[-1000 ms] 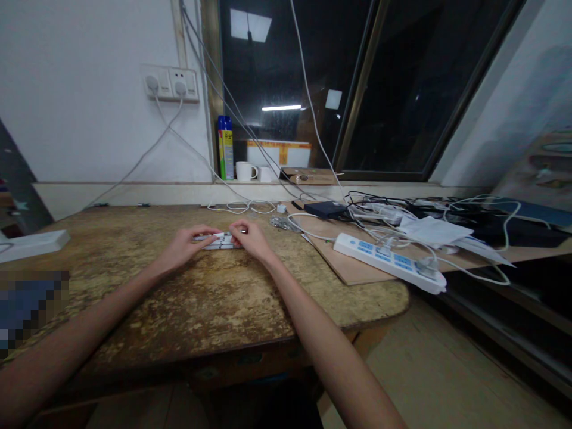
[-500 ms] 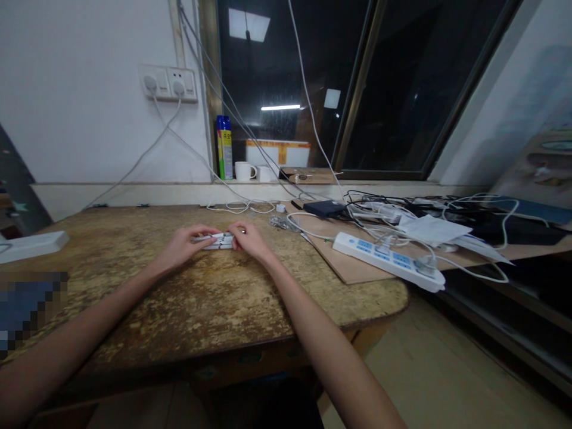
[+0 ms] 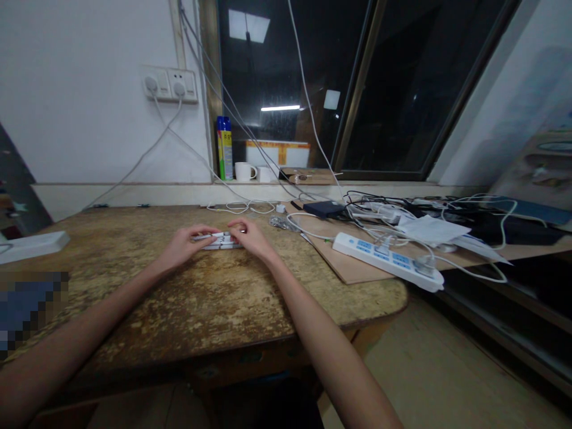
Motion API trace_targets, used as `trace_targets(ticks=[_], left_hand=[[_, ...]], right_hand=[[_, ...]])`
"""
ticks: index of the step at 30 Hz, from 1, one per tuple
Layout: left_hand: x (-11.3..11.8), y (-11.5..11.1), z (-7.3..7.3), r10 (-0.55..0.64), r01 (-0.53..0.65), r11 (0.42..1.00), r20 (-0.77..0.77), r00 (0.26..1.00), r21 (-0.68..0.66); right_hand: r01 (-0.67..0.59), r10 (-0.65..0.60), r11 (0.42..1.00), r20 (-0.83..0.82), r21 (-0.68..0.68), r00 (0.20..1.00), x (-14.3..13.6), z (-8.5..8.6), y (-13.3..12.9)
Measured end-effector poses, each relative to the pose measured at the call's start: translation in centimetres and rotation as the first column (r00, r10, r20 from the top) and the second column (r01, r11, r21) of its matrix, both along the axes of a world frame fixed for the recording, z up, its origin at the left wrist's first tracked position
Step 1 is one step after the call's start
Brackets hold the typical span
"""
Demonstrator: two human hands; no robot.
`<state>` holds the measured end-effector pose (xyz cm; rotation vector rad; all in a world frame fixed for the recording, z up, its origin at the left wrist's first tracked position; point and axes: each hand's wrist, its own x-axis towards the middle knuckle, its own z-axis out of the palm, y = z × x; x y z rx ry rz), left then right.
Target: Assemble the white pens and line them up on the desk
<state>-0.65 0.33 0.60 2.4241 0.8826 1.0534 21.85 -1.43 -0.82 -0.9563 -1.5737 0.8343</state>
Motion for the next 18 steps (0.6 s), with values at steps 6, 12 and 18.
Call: trace_targets(ticks=[6, 12, 18], left_hand=[[0.05, 0.03, -0.08, -0.003, 0.004, 1.000, 0.004, 1.000, -0.026], [0.14, -0.16, 0.10, -0.012, 0.012, 1.000, -0.006, 1.000, -0.009], [0.34, -0.57, 0.39, -0.004, 0.004, 0.999, 0.009, 1.000, -0.035]], right_hand=[[-0.007, 0.007, 1.000, 0.032, 0.004, 0.999, -0.01, 0.03, 0.01], [-0.048, 0.049, 0.998, 0.035, -0.027, 0.998, -0.01, -0.03, -0.08], [0.006, -0.007, 1.000, 0.045, 0.022, 0.999, 0.22, 0.13, 0.05]])
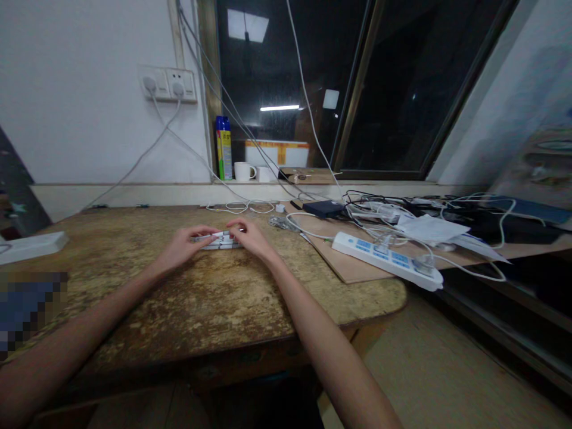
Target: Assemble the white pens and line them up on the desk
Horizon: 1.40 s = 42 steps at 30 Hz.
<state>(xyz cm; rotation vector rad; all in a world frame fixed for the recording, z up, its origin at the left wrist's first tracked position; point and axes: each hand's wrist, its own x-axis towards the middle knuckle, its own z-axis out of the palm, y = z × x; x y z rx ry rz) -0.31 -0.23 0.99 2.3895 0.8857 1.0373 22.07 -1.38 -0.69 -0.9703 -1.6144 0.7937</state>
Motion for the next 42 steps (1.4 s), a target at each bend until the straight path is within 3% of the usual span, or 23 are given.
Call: trace_targets(ticks=[9, 13, 17, 21, 25, 28, 32, 37, 40, 42], left_hand=[[-0.3, 0.8, 0.0, 0.032, -0.028, 0.980, -0.019, 0.999, 0.196], [-0.2, 0.4, 0.4, 0.052, -0.046, 0.976, -0.021, 0.998, 0.214], [-0.1, 0.1, 0.6, 0.063, -0.059, 0.997, 0.059, 0.996, -0.057], [0.0, 0.3, 0.2, 0.175, -0.083, 0.932, 0.238, 0.955, -0.352], [0.3, 0.5, -0.1, 0.136, 0.065, 0.898, 0.416, 0.899, -0.435], [0.6, 0.4, -0.1, 0.074, 0.128, 0.882, 0.402, 0.913, -0.453], [1.3, -0.3, 0.1, -0.004, 0.145, 0.889, 0.310, 0.951, -0.434], [1.9, -0.5, -0.2, -0.061, 0.154, 0.918, 0.251, 0.966, -0.367], [1.5, 0.5, -0.6, 0.019, 0.049, 0.963, 0.247, 0.969, -0.267], [0.9, 1.3, -0.9, 0.130, -0.078, 0.973, 0.236, 0.963, -0.216]], right_hand=[[-0.083, 0.082, 0.993, -0.014, -0.083, 0.997, -0.3, 0.6, -0.9], [-0.118, 0.114, 0.984, -0.036, -0.135, 0.993, -0.3, 0.9, -1.2], [-0.145, 0.133, 0.972, -0.077, -0.184, 0.988, -0.1, 1.1, -1.4], [-0.244, 0.221, 0.941, -0.122, -0.233, 0.968, -0.2, 1.0, -1.5], [-0.279, 0.265, 0.928, -0.091, -0.248, 0.960, -0.7, 0.9, -1.5], [-0.244, 0.228, 0.960, -0.128, -0.138, 0.965, -1.0, 1.2, -1.4], [-0.190, 0.190, 0.982, -0.162, 0.017, 0.968, -1.1, 1.6, -1.5], [-0.207, 0.218, 0.976, -0.213, 0.074, 0.952, -1.4, 1.5, -1.4], [-0.186, 0.184, 0.982, -0.429, 0.037, 0.884, -1.2, 1.6, -1.0], [-0.203, 0.150, 0.979, -0.593, -0.024, 0.791, -0.8, 1.9, -0.9]])
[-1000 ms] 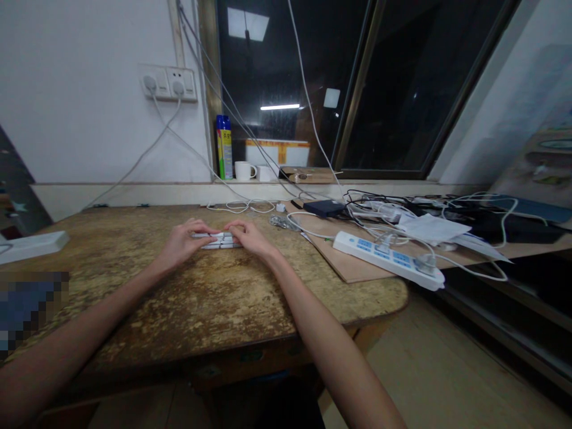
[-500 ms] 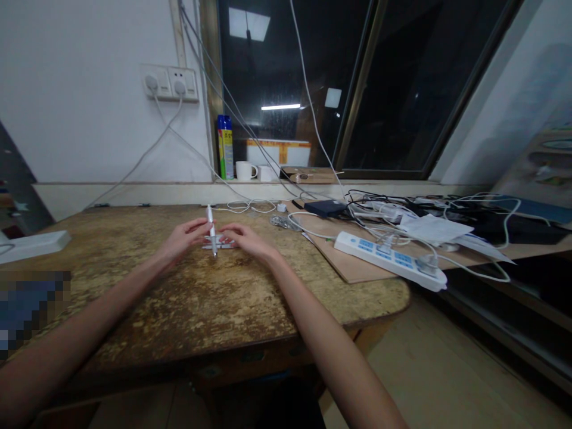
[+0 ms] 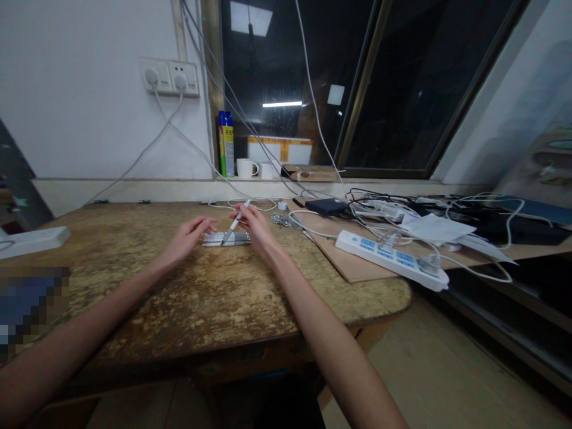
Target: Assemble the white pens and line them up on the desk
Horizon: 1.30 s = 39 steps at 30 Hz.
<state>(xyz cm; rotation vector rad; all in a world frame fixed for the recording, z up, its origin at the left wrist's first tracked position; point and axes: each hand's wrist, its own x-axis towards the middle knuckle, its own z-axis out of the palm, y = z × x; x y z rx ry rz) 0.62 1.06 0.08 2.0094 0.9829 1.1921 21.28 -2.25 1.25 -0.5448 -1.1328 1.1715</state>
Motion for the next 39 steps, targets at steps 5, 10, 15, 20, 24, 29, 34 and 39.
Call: trace_targets(ticks=[5, 10, 15, 20, 24, 29, 34, 39], left_hand=[[-1.3, 1.2, -0.5, 0.135, -0.133, 0.989, -0.028, 0.990, 0.067], [-1.4, 1.0, -0.5, 0.144, -0.142, 0.987, -0.039, 0.989, 0.070], [-1.3, 0.8, -0.5, 0.138, -0.135, 0.989, -0.040, 0.990, 0.057], [-1.2, 0.8, -0.4, 0.133, -0.131, 0.990, -0.042, 0.990, 0.048], [-1.2, 0.7, -0.3, 0.131, -0.128, 0.990, -0.043, 0.991, 0.053], [-1.2, 0.6, -0.2, 0.137, -0.135, 0.990, -0.049, 0.989, 0.041], [-1.2, 0.6, -0.3, 0.135, -0.133, 0.990, -0.055, 0.989, 0.050], [-1.3, 0.7, -0.4, 0.131, -0.128, 0.990, -0.057, 0.990, 0.053]], right_hand=[[-0.094, 0.058, 0.989, -0.280, -0.117, 0.958, 0.9, 1.2, -0.3], [-0.060, 0.027, 0.988, -0.222, -0.143, 0.975, 1.1, 1.9, -1.2], [-0.024, 0.005, 0.992, -0.154, -0.124, 0.988, 1.1, 2.0, -1.5], [-0.030, 0.016, 0.996, -0.164, -0.083, 0.986, 1.5, 1.8, -1.4], [-0.029, 0.017, 0.998, -0.205, -0.057, 0.979, 1.7, 1.8, -1.3], [0.012, -0.026, 0.998, -0.207, -0.066, 0.978, 1.9, 1.8, -1.2], [-0.007, -0.002, 0.999, -0.229, -0.038, 0.973, 2.0, 1.6, -1.0], [0.017, -0.025, 0.999, -0.208, -0.038, 0.978, 2.0, 1.7, -1.1]])
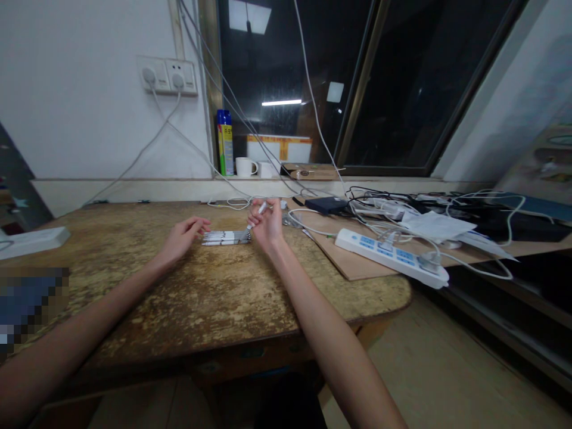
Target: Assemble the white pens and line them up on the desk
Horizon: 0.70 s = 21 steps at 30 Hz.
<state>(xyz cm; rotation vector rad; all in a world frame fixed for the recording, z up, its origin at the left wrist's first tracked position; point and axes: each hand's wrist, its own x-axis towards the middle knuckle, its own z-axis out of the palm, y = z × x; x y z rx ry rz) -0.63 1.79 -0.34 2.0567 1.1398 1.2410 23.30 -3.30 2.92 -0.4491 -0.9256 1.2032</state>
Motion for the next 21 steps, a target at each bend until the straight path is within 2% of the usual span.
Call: trace_targets(ticks=[21], left_hand=[[-0.01, 0.20, -0.08, -0.003, 0.004, 1.000, 0.023, 1.000, -0.012]], right_hand=[[-0.016, 0.016, 1.000, -0.036, 0.002, 0.999, -0.12, 0.14, -0.08]])
